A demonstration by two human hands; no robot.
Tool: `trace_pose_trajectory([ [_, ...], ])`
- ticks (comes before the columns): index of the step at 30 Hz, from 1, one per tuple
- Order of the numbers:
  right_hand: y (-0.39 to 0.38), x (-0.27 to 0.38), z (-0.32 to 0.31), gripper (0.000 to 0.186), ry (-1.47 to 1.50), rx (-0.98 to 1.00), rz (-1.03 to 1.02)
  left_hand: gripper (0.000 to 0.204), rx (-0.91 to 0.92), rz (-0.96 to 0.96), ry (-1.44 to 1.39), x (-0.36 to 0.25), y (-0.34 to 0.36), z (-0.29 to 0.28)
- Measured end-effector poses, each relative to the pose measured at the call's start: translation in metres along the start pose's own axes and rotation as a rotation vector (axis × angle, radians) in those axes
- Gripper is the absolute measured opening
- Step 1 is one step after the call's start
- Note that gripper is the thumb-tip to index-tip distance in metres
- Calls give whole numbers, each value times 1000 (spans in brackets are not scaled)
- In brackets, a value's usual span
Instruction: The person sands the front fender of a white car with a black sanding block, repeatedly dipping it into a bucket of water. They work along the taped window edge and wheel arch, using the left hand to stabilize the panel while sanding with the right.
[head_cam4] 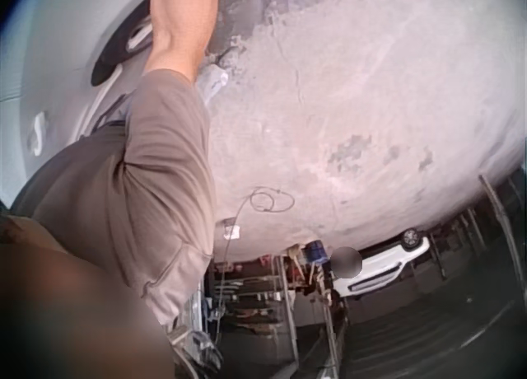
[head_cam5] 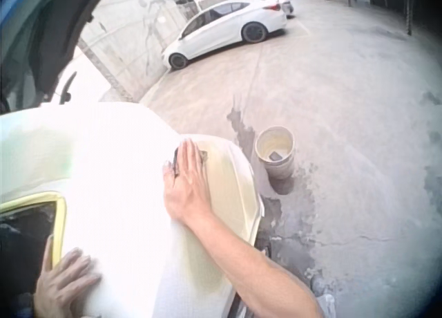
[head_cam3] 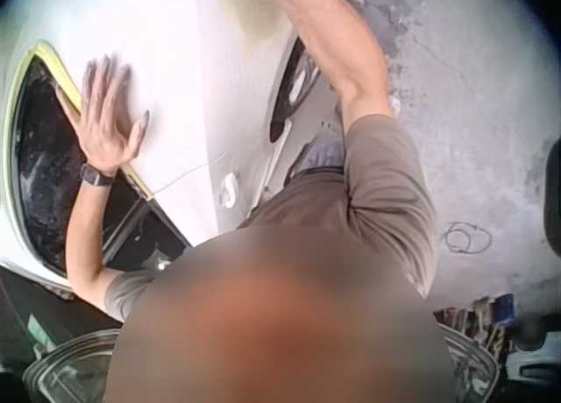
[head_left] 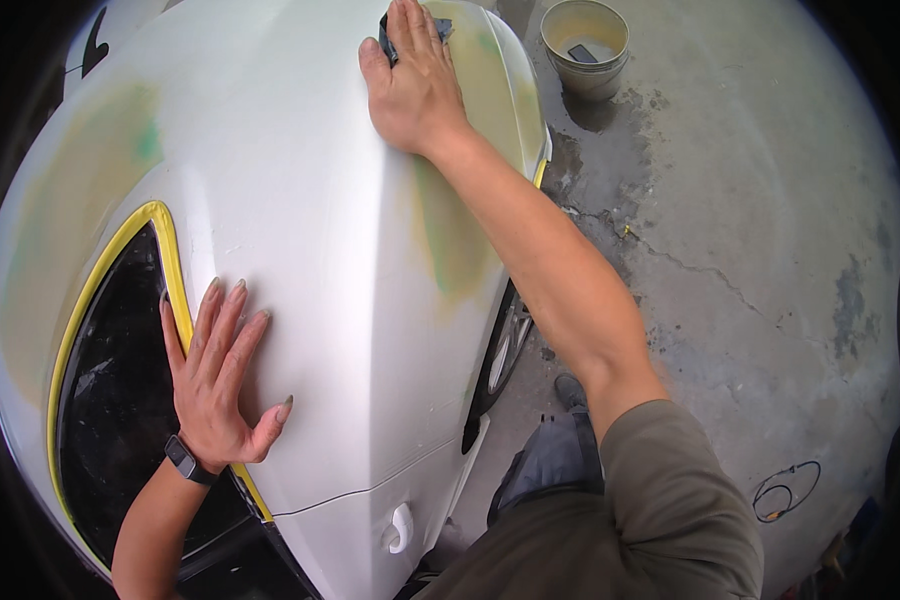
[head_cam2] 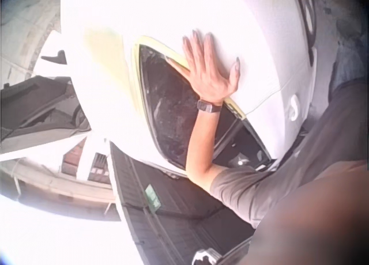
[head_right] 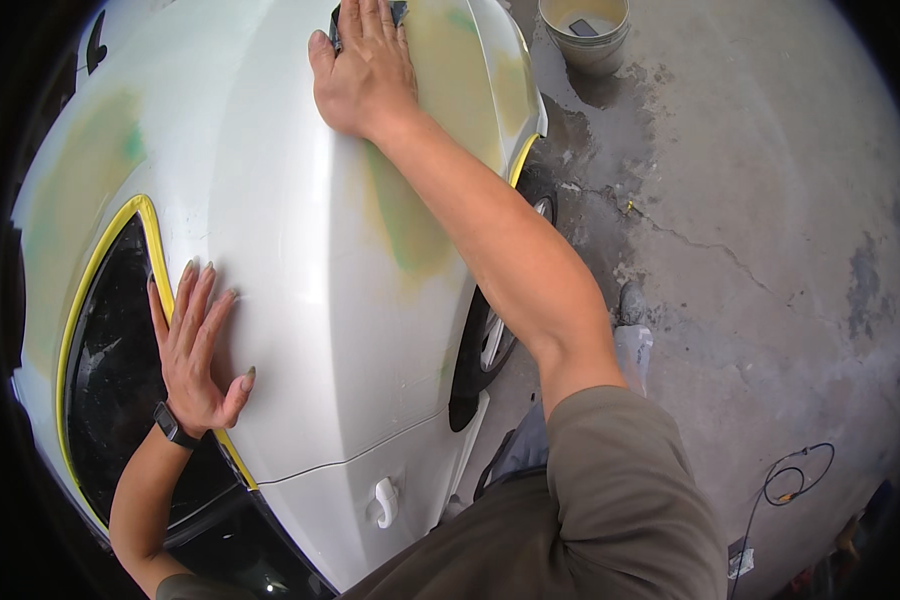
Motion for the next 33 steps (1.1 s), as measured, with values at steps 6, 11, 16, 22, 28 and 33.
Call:
trace_pose_trajectory([
  [6,-191,30,17,82,81,226,-91,74,63,-7,-21,1,-3,1],
  [11,2,-29,-1,78,18,70,15,76,103,8,-6,5,-9,7],
  [16,-17,-37,-2,81,72,79,8,77,129,-14,4,8,-15,10],
  [22,-62,-53,-3,83,82,90,84,73,128,-36,-18,9,-19,9],
  [28,14,-91,-5,81,162,16,65,75,149,2,29,8,-22,9],
  [33,-91,-91,-7,77,132,70,178,74,155,10,23,9,-26,9],
])
Point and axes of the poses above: each hand's wrist, its own y-axis towards the middle knuckle, its own z-axis out of the palm, x = y × z, the point moved 6 cm from there along y, towards the middle knuckle, and after that the axes turned 10 degrees about -y, right-handed, at the moved point
